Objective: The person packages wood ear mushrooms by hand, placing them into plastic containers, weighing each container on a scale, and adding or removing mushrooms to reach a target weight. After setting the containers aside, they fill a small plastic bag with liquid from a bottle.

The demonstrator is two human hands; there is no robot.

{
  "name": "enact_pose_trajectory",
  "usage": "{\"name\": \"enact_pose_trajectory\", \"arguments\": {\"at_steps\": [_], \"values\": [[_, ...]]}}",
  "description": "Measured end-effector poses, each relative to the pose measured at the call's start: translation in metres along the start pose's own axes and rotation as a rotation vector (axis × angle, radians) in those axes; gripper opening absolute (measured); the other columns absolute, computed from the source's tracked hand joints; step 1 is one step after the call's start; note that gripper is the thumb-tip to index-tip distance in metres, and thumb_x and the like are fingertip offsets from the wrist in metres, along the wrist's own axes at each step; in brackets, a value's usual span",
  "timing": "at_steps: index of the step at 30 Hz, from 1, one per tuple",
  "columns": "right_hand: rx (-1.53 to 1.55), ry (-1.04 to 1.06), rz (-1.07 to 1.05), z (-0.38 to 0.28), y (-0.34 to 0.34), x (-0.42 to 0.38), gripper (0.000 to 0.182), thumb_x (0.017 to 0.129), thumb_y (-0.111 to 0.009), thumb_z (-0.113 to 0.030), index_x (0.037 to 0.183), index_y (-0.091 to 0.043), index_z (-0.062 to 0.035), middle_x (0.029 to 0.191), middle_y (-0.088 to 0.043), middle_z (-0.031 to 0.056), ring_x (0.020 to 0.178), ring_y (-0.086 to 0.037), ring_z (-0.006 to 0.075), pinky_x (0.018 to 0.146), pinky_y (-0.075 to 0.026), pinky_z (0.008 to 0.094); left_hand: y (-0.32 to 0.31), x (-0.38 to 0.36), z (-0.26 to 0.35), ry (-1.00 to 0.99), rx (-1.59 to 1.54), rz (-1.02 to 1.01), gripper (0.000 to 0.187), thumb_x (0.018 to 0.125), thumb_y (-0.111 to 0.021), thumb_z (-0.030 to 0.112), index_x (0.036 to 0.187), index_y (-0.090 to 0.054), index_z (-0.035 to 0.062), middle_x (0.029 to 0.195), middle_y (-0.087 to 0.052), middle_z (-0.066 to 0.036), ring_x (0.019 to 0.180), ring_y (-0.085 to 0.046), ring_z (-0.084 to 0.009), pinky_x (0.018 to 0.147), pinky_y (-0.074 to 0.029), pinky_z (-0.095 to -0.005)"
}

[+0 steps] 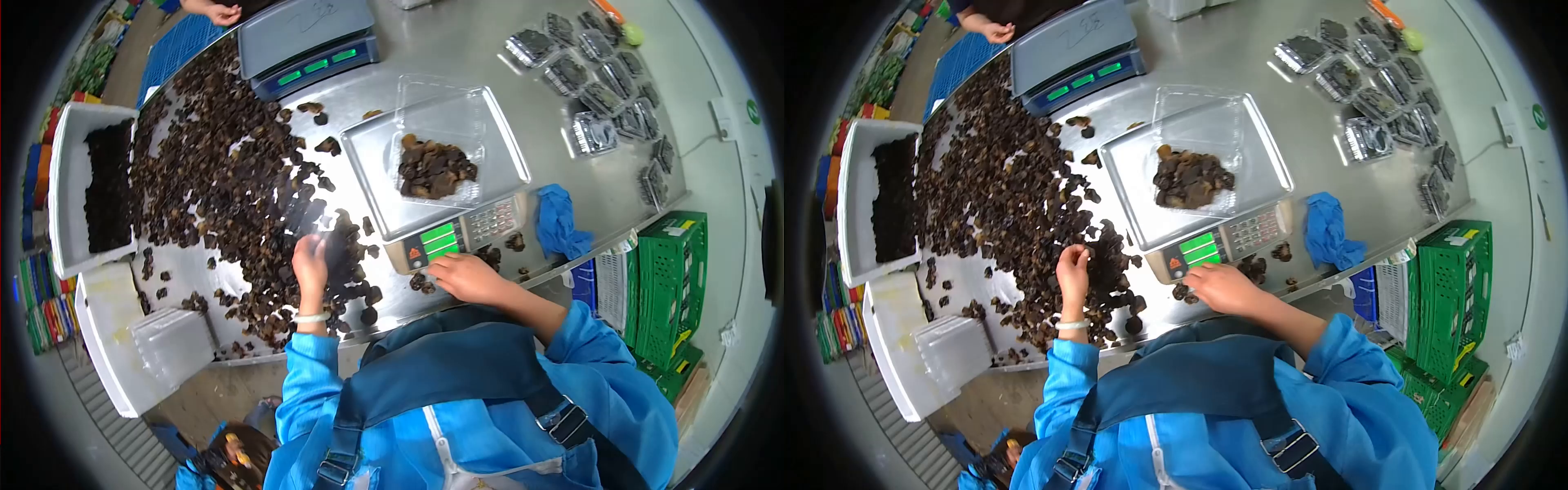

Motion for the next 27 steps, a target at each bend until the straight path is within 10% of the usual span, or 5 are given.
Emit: {"name": "enact_pose_trajectory", "arguments": {"at_steps": [1,2,10,21,27], "values": [[0.039,-0.01,-0.001,-0.006,0.007,0.009,0.029,0.09,-0.064,-0.015,0.117,-0.06,-0.0064,0.114,-0.063,0.0101,0.109,-0.061,0.0318,0.093,-0.051,0.0423,0.002,0.002,0.013,0.072,-0.114,-0.012,0.005,0.094,-0.066,0.003,0.098,-0.066,0.0007,0.082,-0.061,0.002,0.07,-0.053,-0.0074,0.061,-0.043,-0.0249],[0.112,-0.033,0.126,-0.012,0.026,0.02,0.033,0.09,-0.066,-0.015,0.121,-0.06,-0.0061,0.118,-0.063,0.011,0.108,-0.062,0.0317,0.092,-0.052,0.0419,-0.005,-0.007,0.016,0.259,-0.277,-0.122,0.015,0.093,-0.069,0.008,0.104,-0.065,-0.0011,0.098,-0.071,-0.009,0.088,-0.064,-0.0165,0.081,-0.05,-0.0307],[0.238,-0.071,0.676,-0.019,0.101,0.041,0.035,0.089,-0.07,-0.012,0.123,-0.063,-0.0043,0.113,-0.067,0.0155,0.101,-0.066,0.0344,0.084,-0.055,0.0413,-0.042,-0.047,0.188,0.217,-0.766,-0.397,0.026,0.098,-0.065,0.012,0.122,-0.062,0.0011,0.102,-0.066,-0.001,0.084,-0.058,-0.0087,0.076,-0.048,-0.0237],[-0.109,-0.139,0.731,0.041,0.146,0.008,0.02,0.08,-0.075,-0.006,0.098,-0.068,-0.0036,0.106,-0.067,0.0108,0.102,-0.06,0.0316,0.088,-0.05,0.0412,0.086,-0.046,-0.022,0.311,-0.313,0.188,0.011,0.095,-0.07,0.012,0.1,-0.072,0.003,0.078,-0.063,0.004,0.067,-0.05,-0.0022,0.059,-0.038,-0.019],[0.008,-0.039,0.48,0.004,0.084,0.023,0.014,0.086,-0.068,-0.008,0.1,-0.068,-0.0041,0.109,-0.066,0.0107,0.101,-0.061,0.0313,0.087,-0.052,0.0412,0.021,-0.061,0.017,-0.029,0.31,0.172,0.027,0.084,-0.079,0.016,0.105,-0.071,0.0007,0.093,-0.064,-0.012,0.081,-0.063,-0.0241,0.073,-0.051,-0.0341]]}}
Point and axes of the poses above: each hand's wrist, its own x-axis towards the middle knuckle, its own y-axis out of the back of the hand, z = x × y, the point moved 10 cm from there along x, towards the middle knuckle
